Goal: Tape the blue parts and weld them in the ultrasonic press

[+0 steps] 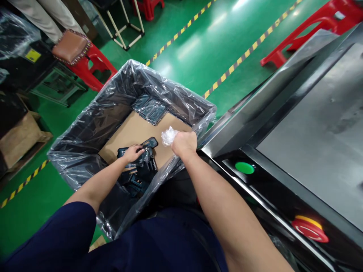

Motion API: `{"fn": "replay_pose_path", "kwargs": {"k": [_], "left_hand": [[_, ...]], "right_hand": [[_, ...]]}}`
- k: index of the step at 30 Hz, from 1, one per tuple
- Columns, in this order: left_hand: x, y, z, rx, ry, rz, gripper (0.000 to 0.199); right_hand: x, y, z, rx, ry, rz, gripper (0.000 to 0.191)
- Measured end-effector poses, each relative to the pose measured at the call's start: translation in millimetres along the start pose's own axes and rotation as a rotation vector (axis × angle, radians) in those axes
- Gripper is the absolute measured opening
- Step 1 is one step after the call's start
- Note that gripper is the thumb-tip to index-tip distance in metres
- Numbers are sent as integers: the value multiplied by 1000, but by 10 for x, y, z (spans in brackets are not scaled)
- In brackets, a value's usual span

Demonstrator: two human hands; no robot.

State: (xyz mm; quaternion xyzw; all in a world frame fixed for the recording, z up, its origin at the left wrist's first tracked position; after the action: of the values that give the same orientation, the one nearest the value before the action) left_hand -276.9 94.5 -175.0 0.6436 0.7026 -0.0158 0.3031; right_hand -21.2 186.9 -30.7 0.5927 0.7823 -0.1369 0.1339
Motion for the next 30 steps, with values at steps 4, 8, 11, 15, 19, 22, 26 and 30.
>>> {"fn": "replay_pose_path", "kwargs": {"k": [4,8,11,15,19,22,26,30], "left_hand": [[-112,-34,-1,-22,-35,35,49],[-73,-49,95,-15,4,-29,34],[-12,-56,144,1,64,-95,25],[8,-4,131,41,136,-122,25],[-26,80,81,89,162,-85,28],[-25,154,51,119,150,-24,31],[62,265,84,150,72,46,30],[201,378,182,186,-29,68,26]], "right_hand": [[4,-1,-6,11,-10,8,23],[1,-3,-9,14,-11,6,21],[-7,-8,-14,13,-11,1,20],[-14,-8,-31,11,-5,1,19],[-10,-5,-22,19,-8,-2,18],[-6,5,-17,28,-3,5,19],[-9,-1,-4,33,-17,2,20],[-18,-16,-15,26,-19,-13,20]]}}
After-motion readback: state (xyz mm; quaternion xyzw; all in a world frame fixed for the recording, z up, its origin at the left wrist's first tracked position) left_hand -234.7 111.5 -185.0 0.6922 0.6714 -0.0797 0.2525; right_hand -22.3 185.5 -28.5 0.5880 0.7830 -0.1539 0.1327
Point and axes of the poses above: each hand's wrist, its own x-axis towards the middle knuckle, its own z-axis out of the palm, y = z × x, the point moved 10 cm from there along x, towards the middle knuckle, and after that the axes turned 3 degrees about z, right-handed, at the moved point
